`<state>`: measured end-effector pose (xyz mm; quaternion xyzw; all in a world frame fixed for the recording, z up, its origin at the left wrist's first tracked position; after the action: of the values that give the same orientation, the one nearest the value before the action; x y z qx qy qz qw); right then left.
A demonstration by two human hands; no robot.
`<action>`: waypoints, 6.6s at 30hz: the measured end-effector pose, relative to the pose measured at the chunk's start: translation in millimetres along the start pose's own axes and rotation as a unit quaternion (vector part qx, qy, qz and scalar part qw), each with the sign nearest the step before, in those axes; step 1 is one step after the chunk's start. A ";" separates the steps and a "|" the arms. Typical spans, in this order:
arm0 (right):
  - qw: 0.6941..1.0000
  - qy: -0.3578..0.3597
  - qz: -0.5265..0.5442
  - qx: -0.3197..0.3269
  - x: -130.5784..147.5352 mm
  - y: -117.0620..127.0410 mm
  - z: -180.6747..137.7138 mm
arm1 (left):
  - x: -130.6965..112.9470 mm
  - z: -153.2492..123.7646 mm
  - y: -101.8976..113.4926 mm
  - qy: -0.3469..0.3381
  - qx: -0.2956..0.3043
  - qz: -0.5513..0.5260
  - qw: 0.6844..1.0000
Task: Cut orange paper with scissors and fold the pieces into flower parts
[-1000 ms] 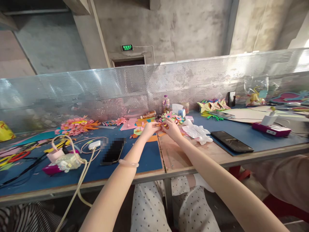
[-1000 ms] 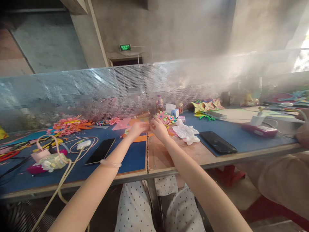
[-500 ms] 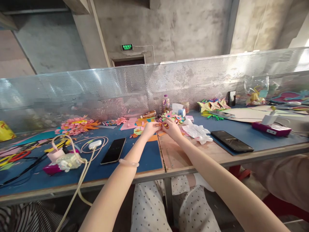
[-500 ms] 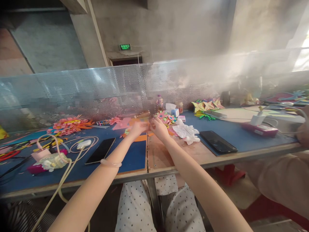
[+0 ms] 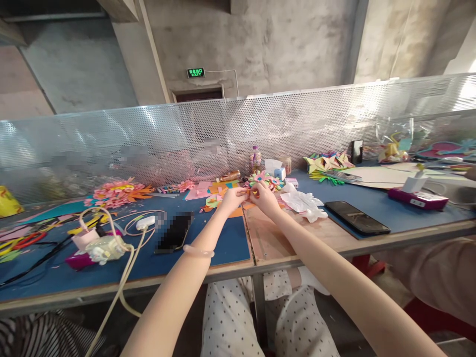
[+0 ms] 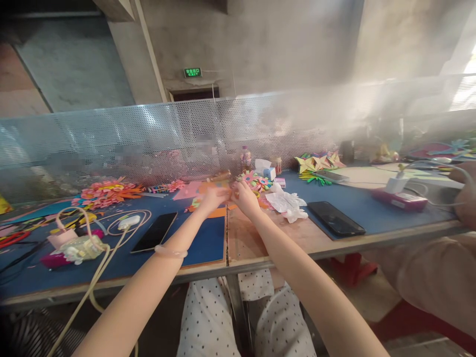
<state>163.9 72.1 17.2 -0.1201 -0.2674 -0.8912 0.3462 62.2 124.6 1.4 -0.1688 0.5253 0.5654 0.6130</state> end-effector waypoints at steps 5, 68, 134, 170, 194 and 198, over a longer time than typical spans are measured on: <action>0.999 0.001 0.030 -0.013 -1.9 1.1 0.7 | -10.1 -1.6 3.2 -0.015 -0.011 0.022 1.000; 0.978 -0.105 0.178 0.030 -21.9 -14.7 1.1 | 15.4 -13.6 -17.9 0.111 0.099 -0.092 0.985; 0.994 0.010 0.101 0.040 -9.5 -8.1 7.4 | 21.6 -4.7 0.6 0.078 0.054 -0.026 0.995; 0.993 -0.031 0.103 0.055 -14.7 -12.8 5.9 | 22.1 -3.0 -0.4 0.079 0.051 -0.012 0.996; 0.994 0.058 -0.084 0.043 12.3 -6.2 -0.9 | 17.1 -7.6 -15.1 0.083 0.082 -0.059 0.991; 0.999 0.028 -0.026 0.025 9.3 0.8 -0.7 | 18.5 -5.0 -13.8 0.076 0.075 -0.051 0.993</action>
<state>157.6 66.1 20.6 -0.0791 -0.2830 -0.8957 0.3336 68.4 125.9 -21.4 -0.1919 0.6022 0.4778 0.6101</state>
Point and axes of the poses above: each hand's wrist, its own z-axis towards the middle knuckle, its own y-axis out of the back of the hand, x = y × z, the point moved 10 cm from there along z, towards the middle knuckle, and after that the axes turned 3 degrees about z, right-handed, at the moved point
